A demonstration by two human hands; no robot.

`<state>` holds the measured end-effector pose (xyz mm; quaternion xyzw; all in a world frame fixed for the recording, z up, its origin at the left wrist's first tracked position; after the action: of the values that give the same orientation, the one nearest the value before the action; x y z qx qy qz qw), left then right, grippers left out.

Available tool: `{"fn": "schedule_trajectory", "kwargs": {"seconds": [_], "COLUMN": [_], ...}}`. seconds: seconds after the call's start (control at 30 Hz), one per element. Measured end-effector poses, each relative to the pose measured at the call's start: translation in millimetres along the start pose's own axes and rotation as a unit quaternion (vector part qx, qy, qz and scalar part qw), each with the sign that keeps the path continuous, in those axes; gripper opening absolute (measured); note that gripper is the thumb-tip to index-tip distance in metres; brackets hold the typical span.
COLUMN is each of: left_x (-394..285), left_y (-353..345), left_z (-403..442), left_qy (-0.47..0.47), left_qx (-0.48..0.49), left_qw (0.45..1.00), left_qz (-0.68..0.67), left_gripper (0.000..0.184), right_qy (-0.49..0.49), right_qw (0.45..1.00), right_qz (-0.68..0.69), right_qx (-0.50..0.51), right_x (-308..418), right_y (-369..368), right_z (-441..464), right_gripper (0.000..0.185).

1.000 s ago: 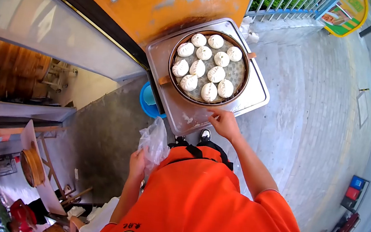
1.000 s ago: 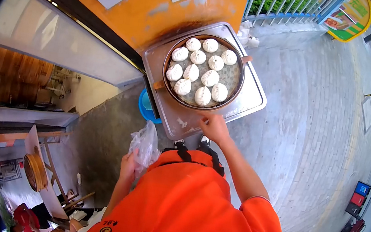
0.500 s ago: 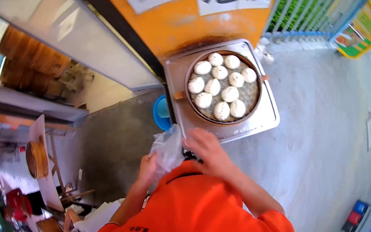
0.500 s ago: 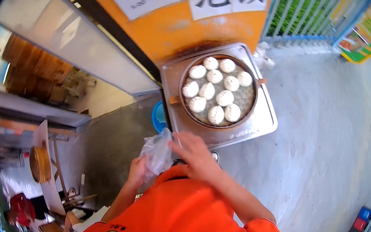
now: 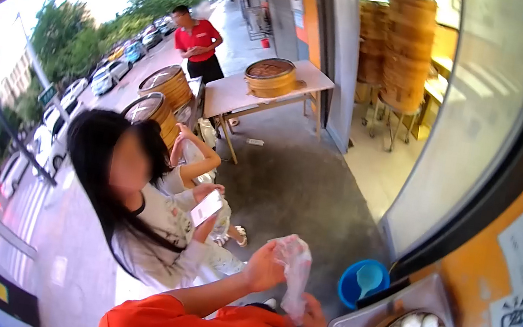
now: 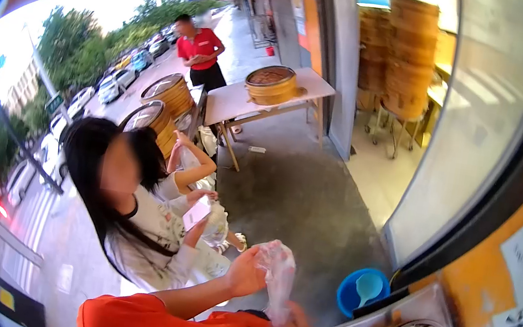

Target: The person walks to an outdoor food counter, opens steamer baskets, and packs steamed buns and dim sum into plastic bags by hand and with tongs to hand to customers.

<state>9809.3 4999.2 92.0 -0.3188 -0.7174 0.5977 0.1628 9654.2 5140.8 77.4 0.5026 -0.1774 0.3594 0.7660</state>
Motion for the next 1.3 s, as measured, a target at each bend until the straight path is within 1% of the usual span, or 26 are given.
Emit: {"fn": "schedule_trajectory", "kwargs": {"seconds": [0.03,0.1,0.17,0.2,0.27,0.33,0.37,0.43,0.53,0.6,0.67,0.7,0.77,0.8,0.83,0.87,0.9,0.97,1.0,1.03,1.07,1.1,1.17,1.23,1.27,1.3], "left_x": [-21.5,-43.6,-51.7,-48.5,-30.1,5.4,18.8,32.5,44.1,43.4,40.4,36.6,12.4,15.2,-1.5,-14.5,-20.8,-26.1,-26.9,-28.3,-35.7,-45.0,-59.8,-68.7,-78.5,-80.9], "left_y": [-1.8,9.9,40.3,54.6,115.4,183.7,205.7,212.8,228.0,250.9,270.1,250.6,234.1,237.6,243.2,255.0,258.6,270.6,231.9,241.8,260.9,281.4,291.5,273.7,279.3,286.0], "left_z": [-4.5,-7.4,-9.4,-10.1,-2.2,5.9,8.6,-0.1,-5.6,-5.0,-11.0,-15.6,-27.4,-30.2,-43.5,-63.6,-70.5,-82.4,-92.3,-97.5,-92.7,-85.7,-85.6,-101.6,-104.3,-102.8], "left_qy": [-0.047,-0.071,-0.075,-0.076,-0.01,0.097,0.121,0.125,0.191,0.148,0.074,0.068,0.029,0.026,-0.069,-0.161,-0.163,-0.124,-0.109,-0.111,-0.167,-0.222,-0.258,-0.302,-0.303,-0.3], "left_qx": [-0.019,0.009,-0.01,-0.05,-0.048,0.012,0.016,-0.044,-0.082,-0.078,-0.016,-0.018,-0.158,-0.163,-0.309,-0.441,-0.447,-0.48,-0.476,-0.481,-0.434,-0.381,-0.345,-0.402,-0.428,-0.429], "left_qw": [0.999,0.997,0.993,0.992,0.995,0.991,0.985,0.97,0.918,0.884,0.892,0.892,0.77,0.768,0.799,0.795,0.789,0.85,0.867,0.863,0.884,0.897,0.901,0.864,0.844,0.844], "left_qz": [0.002,0.023,0.094,0.084,0.084,0.094,0.125,0.204,0.337,0.436,0.445,0.446,0.617,0.619,0.512,0.384,0.389,0.176,0.1,0.103,0.04,-0.023,-0.043,-0.018,0.112,0.116], "left_gripper": [0.044,0.043,0.045,0.046,0.046,0.048,0.048,0.058,0.057,0.051,0.039,0.039,0.045,0.045,0.046,0.047,0.047,0.065,0.066,0.066,0.067,0.07,0.07,0.062,0.061,0.061], "right_qy": [0.035,0.046,-0.04,-0.032,-0.027,-0.053,-0.053,-0.083,-0.065,-0.05,-0.036,-0.019,0.004,-0.036,-0.074,-0.071,-0.091,-0.111,-0.135,-0.16,-0.143,-0.142,-0.137,-0.149,-0.163,-0.166], "right_qw": [0.999,0.996,0.991,0.992,0.991,0.982,0.982,0.974,0.965,0.958,0.949,0.954,0.956,0.949,0.94,0.939,0.938,0.935,0.918,0.896,0.91,0.909,0.864,0.847,0.827,0.828], "right_qz": [0.033,0.069,0.07,0.085,0.091,0.128,0.122,0.124,0.141,0.154,0.17,0.128,0.093,0.105,0.119,0.128,0.141,0.161,0.228,0.293,0.233,0.237,0.241,0.262,0.281,0.284], "right_qx": [-0.025,-0.009,0.104,0.086,0.094,0.13,0.135,0.17,0.213,0.238,0.262,0.271,0.279,0.296,0.311,0.311,0.303,0.296,0.295,0.293,0.312,0.312,0.42,0.438,0.458,0.455], "right_x": [10.6,18.7,15.1,20.8,44.9,56.0,59.7,68.0,72.4,81.5,83.6,82.5,78.2,69.0,61.5,63.5,63.0,64.1,63.7,64.4,71.9,64.6,50.3,53.5,55.7,54.4], "right_y": [-7.0,-22.8,-47.1,-51.7,-49.2,-52.2,-54.3,-61.6,-69.0,-69.3,-68.2,-67.9,-71.8,-76.1,-81.2,-81.9,-81.0,-84.0,-90.0,-92.6,-86.8,-92.2,-118.1,-121.2,-123.3,-124.4], "right_z": [14.7,33.4,33.7,38.1,57.0,54.8,55.3,53.1,51.5,55.7,54.6,52.1,44.6,37.3,32.3,31.6,30.7,26.9,24.9,23.6,27.9,24.4,5.8,-0.1,-5.5,-8.0], "right_gripper": [0.03,0.028,0.02,0.021,0.023,0.028,0.028,0.029,0.032,0.033,0.033,0.03,0.028,0.028,0.028,0.028,0.032,0.037,0.043,0.049,0.042,0.042,0.034,0.03,0.026,0.026]}}
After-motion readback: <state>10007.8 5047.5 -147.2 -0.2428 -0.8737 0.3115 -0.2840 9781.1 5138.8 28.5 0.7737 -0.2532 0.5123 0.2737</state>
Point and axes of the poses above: each hand's wrist, its own z-axis towards the middle knuckle, its own y-axis out of the back of the hand, x = y × z, the point moved 6 cm from there along z, towards the middle knuckle, and after that the axes turned 10 degrees about -z, right-handed, at the moved point
